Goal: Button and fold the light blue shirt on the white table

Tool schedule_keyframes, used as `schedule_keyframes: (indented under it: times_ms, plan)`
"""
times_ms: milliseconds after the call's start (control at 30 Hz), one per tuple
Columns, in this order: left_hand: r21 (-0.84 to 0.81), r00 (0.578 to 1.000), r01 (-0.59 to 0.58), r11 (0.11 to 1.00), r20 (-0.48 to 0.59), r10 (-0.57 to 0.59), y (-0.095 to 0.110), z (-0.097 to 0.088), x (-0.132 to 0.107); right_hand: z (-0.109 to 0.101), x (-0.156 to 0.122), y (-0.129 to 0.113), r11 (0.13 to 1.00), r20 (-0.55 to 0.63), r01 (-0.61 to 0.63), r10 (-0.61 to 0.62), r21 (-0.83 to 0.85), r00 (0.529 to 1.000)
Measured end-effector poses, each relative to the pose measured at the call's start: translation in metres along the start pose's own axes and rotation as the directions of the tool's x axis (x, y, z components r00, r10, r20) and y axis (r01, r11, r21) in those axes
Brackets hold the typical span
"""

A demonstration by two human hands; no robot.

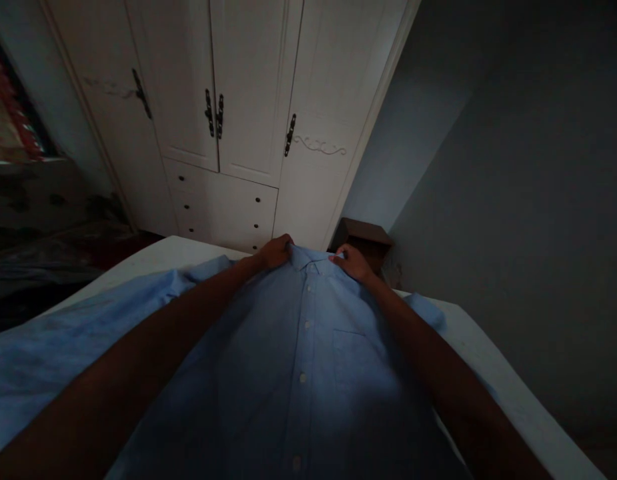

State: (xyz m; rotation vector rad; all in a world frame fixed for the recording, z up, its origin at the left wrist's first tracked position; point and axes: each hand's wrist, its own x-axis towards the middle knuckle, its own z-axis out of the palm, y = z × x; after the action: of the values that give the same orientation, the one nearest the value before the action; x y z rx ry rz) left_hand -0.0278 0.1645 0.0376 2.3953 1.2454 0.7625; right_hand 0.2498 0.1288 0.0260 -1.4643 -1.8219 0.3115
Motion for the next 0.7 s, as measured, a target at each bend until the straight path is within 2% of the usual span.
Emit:
schedule_keyframes:
  times_ms: [100,200,300,367,400,567,700]
  plan:
    - [0.003,0.998,0.053,0.999,-0.042,-0.053,-0.002,0.007,-0.001,0.005,-0.001,0.002,0.991,0.037,-0.100,0.097,0.084,0.995]
    - [-0.002,0.994,0.101,0.995,-0.043,-0.101,-0.005,0.009,-0.004,-0.008,-0.012,0.008,0.964,0.216,-0.207,0.169,0.167,0.962]
    - [-0.027,0.991,0.128,0.991,0.046,-0.126,-0.011,0.003,-0.004,-0.029,-0.025,0.014,0.932,0.463,-0.302,0.181,0.202,0.868]
    - [-0.049,0.982,0.132,0.990,0.141,-0.124,-0.015,-0.004,-0.003,-0.038,-0.030,0.014,0.924,0.557,-0.328,0.169,0.199,0.813]
    - [-0.060,0.976,0.129,0.990,0.185,-0.116,-0.016,-0.008,-0.002,-0.039,-0.032,0.013,0.933,0.559,-0.310,0.160,0.184,0.814]
    - [-0.093,0.938,0.122,0.988,0.335,-0.085,-0.012,-0.024,-0.004,-0.029,-0.033,0.002,0.983,0.410,-0.133,0.071,0.125,0.909]
    - [-0.095,0.902,0.149,0.984,0.420,-0.096,-0.009,-0.030,-0.017,-0.032,-0.039,-0.001,0.979,0.398,-0.123,0.050,0.160,0.916]
